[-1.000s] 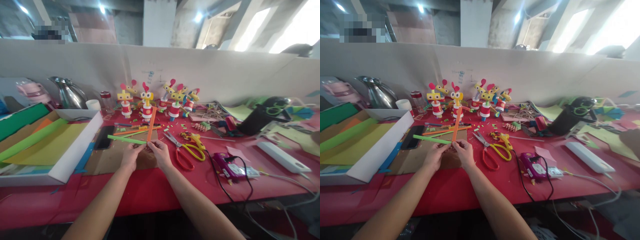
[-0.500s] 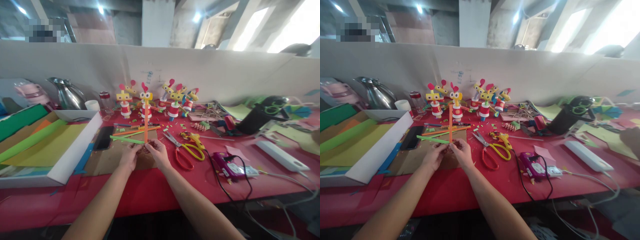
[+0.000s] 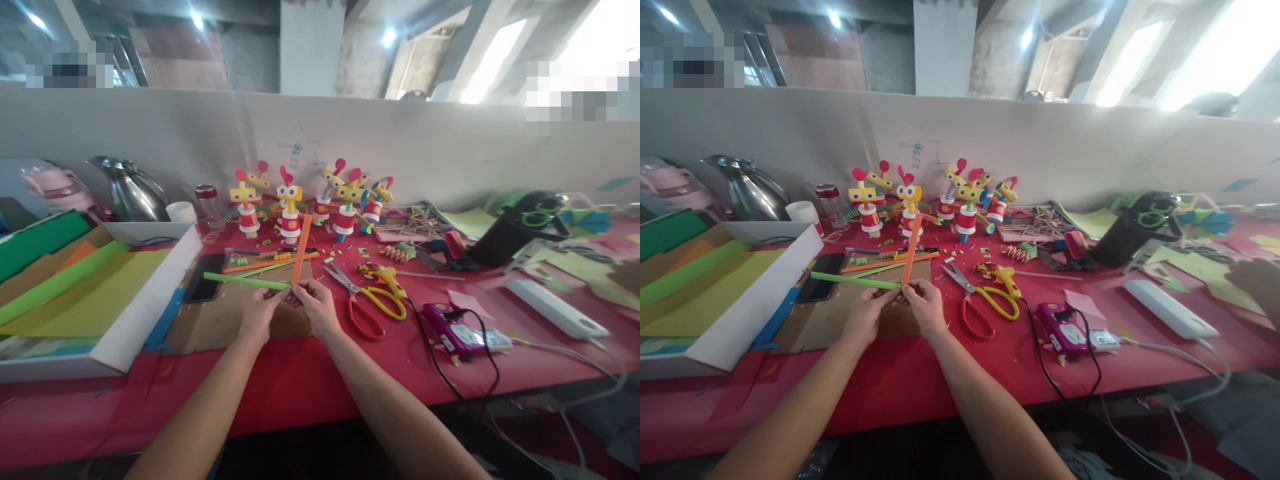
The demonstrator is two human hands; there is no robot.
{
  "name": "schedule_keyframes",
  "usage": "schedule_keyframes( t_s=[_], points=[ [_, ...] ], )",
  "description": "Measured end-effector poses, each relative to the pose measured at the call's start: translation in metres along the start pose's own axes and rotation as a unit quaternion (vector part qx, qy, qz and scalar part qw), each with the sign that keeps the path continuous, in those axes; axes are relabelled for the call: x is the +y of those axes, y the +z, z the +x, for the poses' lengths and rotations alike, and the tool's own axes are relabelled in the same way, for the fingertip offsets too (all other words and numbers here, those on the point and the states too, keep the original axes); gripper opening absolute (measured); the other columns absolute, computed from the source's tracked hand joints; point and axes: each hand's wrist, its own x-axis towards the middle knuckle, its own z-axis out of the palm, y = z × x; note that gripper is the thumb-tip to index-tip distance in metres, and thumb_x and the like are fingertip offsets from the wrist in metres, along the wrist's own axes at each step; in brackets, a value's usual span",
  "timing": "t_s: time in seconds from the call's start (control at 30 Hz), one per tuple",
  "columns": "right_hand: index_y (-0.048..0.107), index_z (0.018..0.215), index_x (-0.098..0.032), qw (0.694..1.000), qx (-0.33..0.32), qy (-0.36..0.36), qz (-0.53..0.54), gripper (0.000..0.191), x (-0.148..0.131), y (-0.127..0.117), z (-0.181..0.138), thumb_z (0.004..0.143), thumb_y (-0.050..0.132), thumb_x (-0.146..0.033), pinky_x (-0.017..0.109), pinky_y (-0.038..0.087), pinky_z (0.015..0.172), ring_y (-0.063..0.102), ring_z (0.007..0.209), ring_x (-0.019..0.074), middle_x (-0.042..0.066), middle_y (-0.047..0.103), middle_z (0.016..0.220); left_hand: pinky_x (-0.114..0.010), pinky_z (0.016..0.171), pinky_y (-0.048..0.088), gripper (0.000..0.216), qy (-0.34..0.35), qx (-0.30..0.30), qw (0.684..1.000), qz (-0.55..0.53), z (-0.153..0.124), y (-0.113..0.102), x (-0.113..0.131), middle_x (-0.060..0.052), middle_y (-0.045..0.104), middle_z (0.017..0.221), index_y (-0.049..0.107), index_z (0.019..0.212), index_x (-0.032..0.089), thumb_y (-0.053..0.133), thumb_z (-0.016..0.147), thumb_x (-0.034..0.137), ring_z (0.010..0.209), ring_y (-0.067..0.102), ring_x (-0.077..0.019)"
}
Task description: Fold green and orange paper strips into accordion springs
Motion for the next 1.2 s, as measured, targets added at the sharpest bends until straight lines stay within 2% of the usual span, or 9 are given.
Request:
schedule_keyframes(
  t_s=[0.1,0.23,0.4,0.57,0.73,0.9,1.13,1.2],
  points=[
    [0.066,0.074,-0.017,1.000,0.002,0.016,0.026,0.019,-0.001,0.000,0.001,0.066,0.073,-0.034,0.023,0.046,0.053,0.056,0.051,0.0101,-0.002,0.063,0.058,-0.029,0.068,0.047,0.029,-0.013,-0.014,1.000,-0.005,0.002,-0.004,0.002,-0.004,0.072,0.067,0.072,0.071,0.015,0.084,0.045,0.020,0.066,0.064,-0.0176],
    [0.066,0.071,-0.018,0.997,-0.010,0.046,0.063,0.018,-0.005,0.000,0.000,0.063,0.075,-0.030,0.021,0.044,0.052,0.054,0.049,0.0082,-0.003,0.063,0.058,-0.028,0.063,0.046,0.026,-0.028,0.002,0.999,-0.025,0.003,-0.007,0.004,-0.003,0.070,0.061,0.072,0.066,0.015,0.084,0.043,0.020,0.059,0.062,-0.0154],
    [0.067,0.072,-0.018,0.996,-0.024,0.064,0.056,0.020,-0.007,-0.001,-0.001,0.061,0.076,-0.032,0.020,0.042,0.050,0.054,0.048,0.0083,-0.003,0.064,0.059,-0.026,0.055,0.044,0.025,-0.054,0.017,0.998,-0.037,0.004,-0.008,0.003,-0.002,0.066,0.057,0.068,0.061,0.014,0.084,0.041,0.017,0.054,0.058,-0.0128],
    [0.068,0.071,-0.018,0.997,-0.034,0.058,0.030,0.020,-0.006,-0.001,-0.001,0.062,0.076,-0.033,0.021,0.043,0.051,0.054,0.049,0.0086,-0.002,0.063,0.058,-0.022,0.054,0.042,0.028,-0.049,0.006,0.997,-0.051,0.007,-0.012,0.001,0.000,0.065,0.062,0.066,0.063,0.014,0.083,0.041,0.013,0.056,0.056,-0.0103],
    [0.069,0.072,-0.018,0.999,-0.034,0.032,0.020,0.020,-0.001,-0.001,-0.002,0.063,0.076,-0.034,0.022,0.043,0.051,0.055,0.050,0.0095,-0.001,0.064,0.059,-0.022,0.061,0.045,0.030,-0.053,-0.001,0.998,-0.045,0.008,-0.015,-0.001,0.000,0.065,0.062,0.067,0.066,0.015,0.085,0.042,0.016,0.061,0.060,-0.0105],
    [0.071,0.075,-0.018,0.999,-0.036,0.014,-0.010,0.019,0.004,-0.003,-0.001,0.065,0.075,-0.033,0.024,0.044,0.050,0.055,0.048,0.0111,-0.001,0.065,0.056,-0.021,0.059,0.042,0.031,-0.034,0.009,0.999,0.008,0.005,-0.013,0.004,0.000,0.065,0.064,0.068,0.069,0.015,0.086,0.044,0.019,0.057,0.056,-0.0086],
    [0.072,0.075,-0.019,0.998,-0.032,-0.017,-0.050,0.014,0.000,-0.001,-0.003,0.070,0.069,-0.032,0.026,0.049,0.058,0.059,0.057,0.0136,0.000,0.067,0.063,-0.023,0.064,0.043,0.030,0.008,0.025,0.999,0.029,0.005,-0.011,0.005,0.000,0.065,0.066,0.065,0.071,0.015,0.083,0.049,0.023,0.062,0.058,-0.0102],
    [0.071,0.078,-0.019,0.998,-0.037,-0.017,-0.050,0.015,-0.001,0.001,-0.004,0.068,0.071,-0.031,0.028,0.050,0.063,0.061,0.061,0.0146,0.000,0.069,0.068,-0.024,0.066,0.044,0.029,0.015,0.033,0.999,0.023,0.006,-0.010,0.004,0.000,0.065,0.066,0.064,0.071,0.014,0.083,0.050,0.023,0.064,0.059,-0.0105]
  ],
)
